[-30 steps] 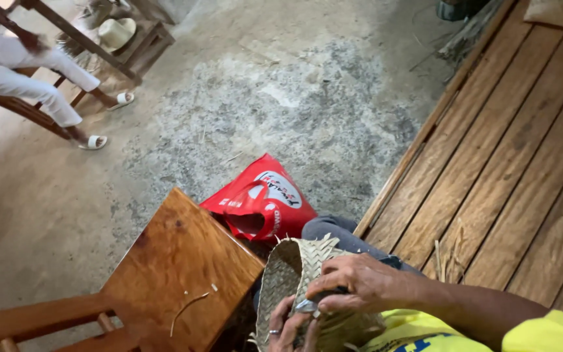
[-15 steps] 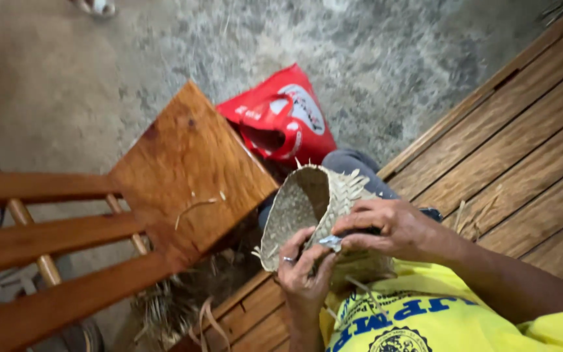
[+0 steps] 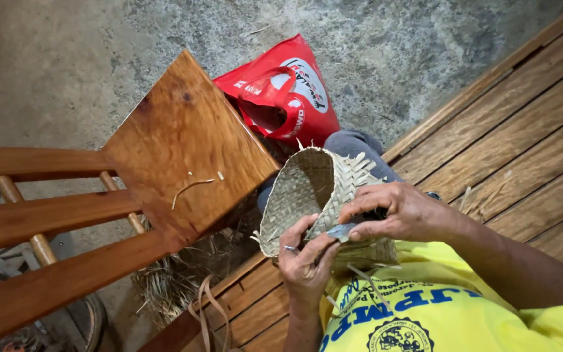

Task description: Weaving and trimming a basket made of dried plant fibers using a small knife

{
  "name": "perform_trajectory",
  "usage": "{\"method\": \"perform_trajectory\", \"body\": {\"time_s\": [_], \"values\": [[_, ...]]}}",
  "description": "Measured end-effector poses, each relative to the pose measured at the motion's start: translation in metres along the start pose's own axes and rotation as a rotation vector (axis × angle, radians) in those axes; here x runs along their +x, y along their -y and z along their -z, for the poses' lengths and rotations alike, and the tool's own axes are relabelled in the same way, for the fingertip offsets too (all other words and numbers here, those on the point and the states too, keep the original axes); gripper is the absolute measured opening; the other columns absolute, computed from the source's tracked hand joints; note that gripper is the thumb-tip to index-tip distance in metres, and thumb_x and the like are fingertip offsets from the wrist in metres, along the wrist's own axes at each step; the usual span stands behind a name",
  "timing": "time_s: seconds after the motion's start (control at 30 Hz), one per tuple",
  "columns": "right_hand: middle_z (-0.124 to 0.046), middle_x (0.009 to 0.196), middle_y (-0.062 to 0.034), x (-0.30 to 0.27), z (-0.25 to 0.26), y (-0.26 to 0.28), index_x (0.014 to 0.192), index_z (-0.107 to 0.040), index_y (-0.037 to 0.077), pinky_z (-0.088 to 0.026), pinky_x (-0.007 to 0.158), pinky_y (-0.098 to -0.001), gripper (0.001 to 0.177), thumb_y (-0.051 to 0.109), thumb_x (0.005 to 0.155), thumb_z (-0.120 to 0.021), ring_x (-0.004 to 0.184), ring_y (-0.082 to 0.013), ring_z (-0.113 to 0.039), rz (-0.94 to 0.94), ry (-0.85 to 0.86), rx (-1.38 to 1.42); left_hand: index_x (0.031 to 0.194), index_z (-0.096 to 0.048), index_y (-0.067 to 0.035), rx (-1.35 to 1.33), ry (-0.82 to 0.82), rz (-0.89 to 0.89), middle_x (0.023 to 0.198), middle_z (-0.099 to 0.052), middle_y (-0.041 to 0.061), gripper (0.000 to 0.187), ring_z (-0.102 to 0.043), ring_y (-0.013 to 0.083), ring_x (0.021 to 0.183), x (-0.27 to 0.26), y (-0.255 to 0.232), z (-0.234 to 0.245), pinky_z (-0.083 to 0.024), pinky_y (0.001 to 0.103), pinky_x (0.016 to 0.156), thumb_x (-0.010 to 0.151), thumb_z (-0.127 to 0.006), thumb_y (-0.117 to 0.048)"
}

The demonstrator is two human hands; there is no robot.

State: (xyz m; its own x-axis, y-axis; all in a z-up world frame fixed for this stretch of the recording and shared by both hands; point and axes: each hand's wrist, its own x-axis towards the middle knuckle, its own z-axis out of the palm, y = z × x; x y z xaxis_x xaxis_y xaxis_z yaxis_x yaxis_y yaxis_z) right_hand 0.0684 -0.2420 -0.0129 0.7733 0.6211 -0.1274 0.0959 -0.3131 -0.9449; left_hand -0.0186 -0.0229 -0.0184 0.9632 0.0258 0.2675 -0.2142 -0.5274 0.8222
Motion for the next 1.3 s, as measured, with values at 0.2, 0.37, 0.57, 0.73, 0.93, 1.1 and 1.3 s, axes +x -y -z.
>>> {"method": "perform_trajectory", "body": {"time_s": [0.2, 0.37, 0.57, 0.73, 0.93, 1.1, 1.3], "values": [[-0.078, 0.086, 0.0037, 0.0, 0.0, 0.0, 0.097, -0.082, 0.012, -0.054, 0.063, -0.026, 0.029, 0.026, 0.072, -0.088, 0.069, -0.0092, -0.066, 0.018, 0.006, 0.089, 0.095, -0.079, -0.011, -0.004, -0.009, -0.015, 0.123, -0.068, 0.011, 0.024, -0.066, 0.0239, 0.108, -0.002, 0.003, -0.001, -0.056, 0.036, 0.094, 0.072, -0.086, -0.011], [-0.079, 0.081, 0.0048, 0.0, -0.002, 0.009, 0.095, -0.084, 0.015, -0.048, 0.053, -0.0252, 0.025, 0.025, 0.072, -0.087, 0.059, -0.008, -0.06, 0.059, 0.008, 0.075, 0.094, -0.077, -0.007, -0.004, 0.0, -0.013, 0.123, -0.067, 0.013, 0.024, -0.066, 0.0253, 0.108, 0.0, 0.002, -0.002, -0.056, 0.035, 0.094, 0.071, -0.084, -0.004], [-0.076, 0.076, -0.0001, -0.009, 0.015, 0.035, 0.092, -0.08, 0.011, -0.047, 0.046, -0.0257, 0.019, 0.024, 0.079, -0.077, 0.056, -0.0092, -0.058, 0.244, 0.081, 0.247, 0.093, -0.077, -0.008, -0.007, 0.018, 0.04, 0.127, -0.065, 0.014, 0.017, -0.068, 0.0188, 0.093, 0.004, 0.028, 0.0, -0.065, 0.027, 0.076, 0.077, -0.078, -0.002], [-0.079, 0.109, -0.004, -0.024, 0.031, 0.018, 0.114, -0.075, 0.007, -0.056, 0.077, -0.0274, 0.056, 0.02, 0.062, -0.091, 0.083, -0.0141, -0.071, 0.105, -0.165, 0.194, 0.093, -0.077, -0.005, -0.266, 0.117, 0.149, 0.13, -0.065, 0.018, 0.024, -0.066, 0.0239, 0.105, 0.013, 0.03, 0.014, -0.06, 0.036, 0.089, 0.088, -0.072, -0.028], [-0.071, 0.085, 0.0011, -0.003, 0.018, 0.026, 0.088, -0.077, 0.012, -0.046, 0.054, -0.0245, 0.02, 0.023, 0.073, -0.085, 0.06, -0.0098, -0.059, 0.146, -0.214, 0.017, 0.082, -0.076, -0.003, -0.469, 0.165, 0.361, 0.128, -0.066, 0.016, 0.017, -0.064, 0.0249, 0.109, 0.02, 0.034, 0.016, -0.053, 0.038, 0.093, 0.08, -0.078, -0.02], [-0.06, 0.082, -0.0005, 0.023, -0.017, 0.023, 0.112, -0.075, 0.021, -0.051, 0.059, -0.033, 0.029, 0.035, 0.087, -0.078, 0.064, -0.0191, -0.06, 0.565, -0.179, -0.35, 0.083, -0.07, -0.006, -0.42, 0.264, 0.168, 0.124, -0.065, 0.022, 0.027, -0.066, 0.0356, 0.111, 0.03, 0.036, 0.015, -0.048, 0.047, 0.098, 0.099, -0.065, -0.028], [-0.062, 0.094, 0.0016, 0.034, -0.017, 0.007, 0.104, -0.066, 0.019, -0.052, 0.066, -0.0346, 0.021, 0.037, 0.099, -0.056, 0.08, -0.024, -0.066, 0.603, -0.15, -0.34, 0.083, -0.066, -0.006, -0.438, 0.32, 0.142, 0.124, -0.062, 0.022, 0.031, -0.063, 0.0365, 0.116, 0.031, 0.036, 0.021, -0.046, 0.046, 0.1, 0.102, -0.058, -0.028]]}}
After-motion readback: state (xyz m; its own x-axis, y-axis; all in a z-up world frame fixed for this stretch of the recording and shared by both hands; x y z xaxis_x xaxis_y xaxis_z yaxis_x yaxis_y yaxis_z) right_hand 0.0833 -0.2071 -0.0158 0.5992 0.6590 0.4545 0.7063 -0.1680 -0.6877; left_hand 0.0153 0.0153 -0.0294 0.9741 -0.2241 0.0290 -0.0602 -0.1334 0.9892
